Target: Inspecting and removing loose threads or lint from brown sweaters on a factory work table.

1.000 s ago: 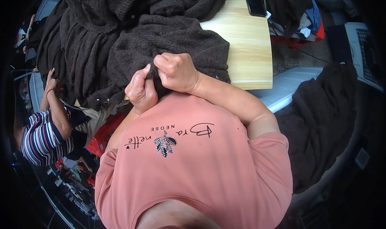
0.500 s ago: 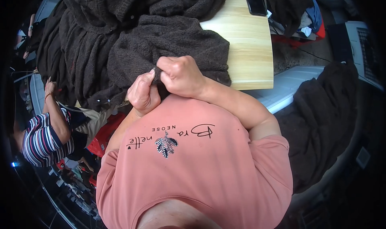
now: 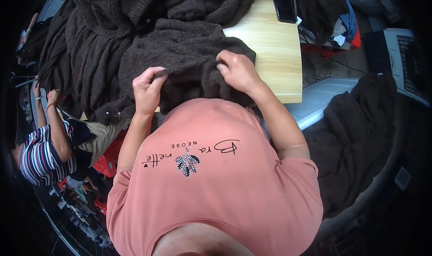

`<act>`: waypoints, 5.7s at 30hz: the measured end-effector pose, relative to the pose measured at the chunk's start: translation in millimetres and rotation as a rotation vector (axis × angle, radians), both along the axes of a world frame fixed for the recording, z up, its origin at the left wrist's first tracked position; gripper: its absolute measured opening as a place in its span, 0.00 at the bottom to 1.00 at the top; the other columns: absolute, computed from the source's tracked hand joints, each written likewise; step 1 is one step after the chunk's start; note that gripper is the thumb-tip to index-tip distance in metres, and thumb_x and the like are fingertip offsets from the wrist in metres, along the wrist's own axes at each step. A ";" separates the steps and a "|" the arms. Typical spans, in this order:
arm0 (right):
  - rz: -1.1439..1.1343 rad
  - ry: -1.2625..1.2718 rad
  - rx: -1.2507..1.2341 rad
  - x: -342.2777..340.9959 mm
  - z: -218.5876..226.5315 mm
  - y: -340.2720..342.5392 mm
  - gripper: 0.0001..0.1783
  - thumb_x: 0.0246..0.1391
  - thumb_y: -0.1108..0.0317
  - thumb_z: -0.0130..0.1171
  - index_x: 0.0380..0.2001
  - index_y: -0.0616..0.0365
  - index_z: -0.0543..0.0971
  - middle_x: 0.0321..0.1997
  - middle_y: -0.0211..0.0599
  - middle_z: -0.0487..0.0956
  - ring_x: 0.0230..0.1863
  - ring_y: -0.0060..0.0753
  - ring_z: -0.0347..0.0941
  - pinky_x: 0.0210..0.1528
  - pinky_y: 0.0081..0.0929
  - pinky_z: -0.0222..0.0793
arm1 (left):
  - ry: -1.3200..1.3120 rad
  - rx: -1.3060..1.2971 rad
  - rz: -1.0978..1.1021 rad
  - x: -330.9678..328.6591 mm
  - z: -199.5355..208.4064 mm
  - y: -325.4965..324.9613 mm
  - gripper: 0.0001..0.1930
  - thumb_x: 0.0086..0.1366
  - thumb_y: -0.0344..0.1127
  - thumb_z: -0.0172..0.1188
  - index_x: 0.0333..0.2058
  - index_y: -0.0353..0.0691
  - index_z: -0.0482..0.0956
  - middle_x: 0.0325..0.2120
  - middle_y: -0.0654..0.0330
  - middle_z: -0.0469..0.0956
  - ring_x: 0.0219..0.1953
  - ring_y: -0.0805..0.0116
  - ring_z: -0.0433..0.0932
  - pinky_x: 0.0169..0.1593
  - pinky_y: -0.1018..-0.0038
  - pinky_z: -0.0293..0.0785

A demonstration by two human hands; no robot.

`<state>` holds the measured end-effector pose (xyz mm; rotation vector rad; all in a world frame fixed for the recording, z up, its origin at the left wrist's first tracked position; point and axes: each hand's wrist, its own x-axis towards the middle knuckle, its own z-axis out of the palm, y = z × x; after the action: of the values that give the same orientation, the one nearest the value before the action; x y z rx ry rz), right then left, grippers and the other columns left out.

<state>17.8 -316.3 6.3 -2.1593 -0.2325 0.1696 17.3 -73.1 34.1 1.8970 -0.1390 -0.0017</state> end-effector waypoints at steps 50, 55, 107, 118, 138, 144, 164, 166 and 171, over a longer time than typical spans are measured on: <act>-0.248 -0.139 0.512 -18.5 16.9 -23.5 0.17 0.43 0.84 0.50 0.40 0.69 0.73 0.39 0.37 0.76 0.38 0.30 0.74 0.40 0.21 0.68 | 0.512 -0.838 -0.071 16.1 52.0 -24.5 0.05 0.58 0.25 0.51 0.32 0.30 0.74 0.29 0.56 0.78 0.30 0.73 0.77 0.38 0.79 0.74; 0.346 -0.772 0.177 -27.2 71.7 -1.3 0.14 0.32 0.84 0.57 0.30 0.66 0.75 0.26 0.38 0.76 0.20 0.36 0.73 0.20 0.26 0.68 | 0.476 -0.631 -0.088 14.2 58.2 -46.0 0.02 0.54 0.22 0.57 0.27 0.31 0.76 0.23 0.62 0.77 0.23 0.80 0.72 0.28 0.84 0.70; 0.064 -0.376 0.216 -2.6 39.7 47.9 0.03 0.40 0.80 0.56 0.22 0.64 0.73 0.20 0.43 0.73 0.21 0.39 0.72 0.22 0.27 0.65 | -0.684 0.244 -0.107 -2.6 29.0 -41.8 0.11 0.41 0.12 0.54 0.25 0.31 0.75 0.19 0.54 0.75 0.22 0.61 0.77 0.25 0.74 0.74; 0.112 -0.536 0.192 13.6 42.4 58.9 0.04 0.38 0.80 0.54 0.20 0.62 0.70 0.17 0.43 0.69 0.19 0.43 0.69 0.21 0.32 0.64 | -0.854 0.347 -0.021 -2.8 24.4 -35.8 0.12 0.41 0.12 0.57 0.27 0.30 0.74 0.18 0.53 0.74 0.19 0.61 0.75 0.22 0.74 0.72; 0.100 -0.863 0.105 6.4 52.8 55.6 0.14 0.26 0.84 0.53 0.25 0.65 0.72 0.14 0.37 0.66 0.14 0.36 0.66 0.16 0.28 0.62 | -0.911 0.287 -0.033 -7.8 33.5 -41.6 0.11 0.44 0.15 0.59 0.29 0.31 0.74 0.19 0.54 0.74 0.19 0.64 0.75 0.20 0.76 0.71; 0.186 -0.627 0.388 5.9 61.1 47.7 0.13 0.29 0.87 0.52 0.25 0.65 0.73 0.18 0.39 0.71 0.18 0.37 0.70 0.19 0.27 0.65 | -0.936 0.238 -0.122 -11.5 31.1 -36.2 0.13 0.45 0.15 0.58 0.32 0.31 0.73 0.20 0.53 0.73 0.19 0.63 0.74 0.20 0.76 0.71; 0.166 -0.897 0.276 -8.0 51.2 37.6 0.15 0.24 0.82 0.55 0.25 0.64 0.70 0.15 0.36 0.67 0.13 0.35 0.66 0.15 0.27 0.62 | -0.597 0.033 -0.165 -13.2 41.5 -45.4 0.15 0.42 0.13 0.55 0.31 0.31 0.75 0.24 0.51 0.76 0.25 0.60 0.77 0.28 0.75 0.73; 0.192 -0.911 0.274 -7.6 50.7 37.5 0.17 0.23 0.84 0.54 0.25 0.65 0.70 0.16 0.38 0.68 0.14 0.36 0.66 0.15 0.28 0.62 | -0.544 0.013 -0.207 -10.8 41.1 -41.3 0.14 0.42 0.13 0.54 0.31 0.31 0.76 0.24 0.51 0.76 0.26 0.60 0.77 0.28 0.75 0.73; 0.244 -0.962 0.290 -10.2 43.3 41.9 0.13 0.27 0.81 0.55 0.24 0.63 0.70 0.15 0.32 0.66 0.12 0.30 0.61 0.14 0.25 0.57 | -0.538 -0.012 -0.205 -9.3 42.3 -41.8 0.12 0.42 0.13 0.53 0.27 0.31 0.76 0.23 0.52 0.76 0.25 0.62 0.77 0.27 0.76 0.73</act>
<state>7.6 -274.4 49.6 -1.7621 -0.9971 -0.7422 8.0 -114.9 76.3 1.8235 -0.6949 0.3706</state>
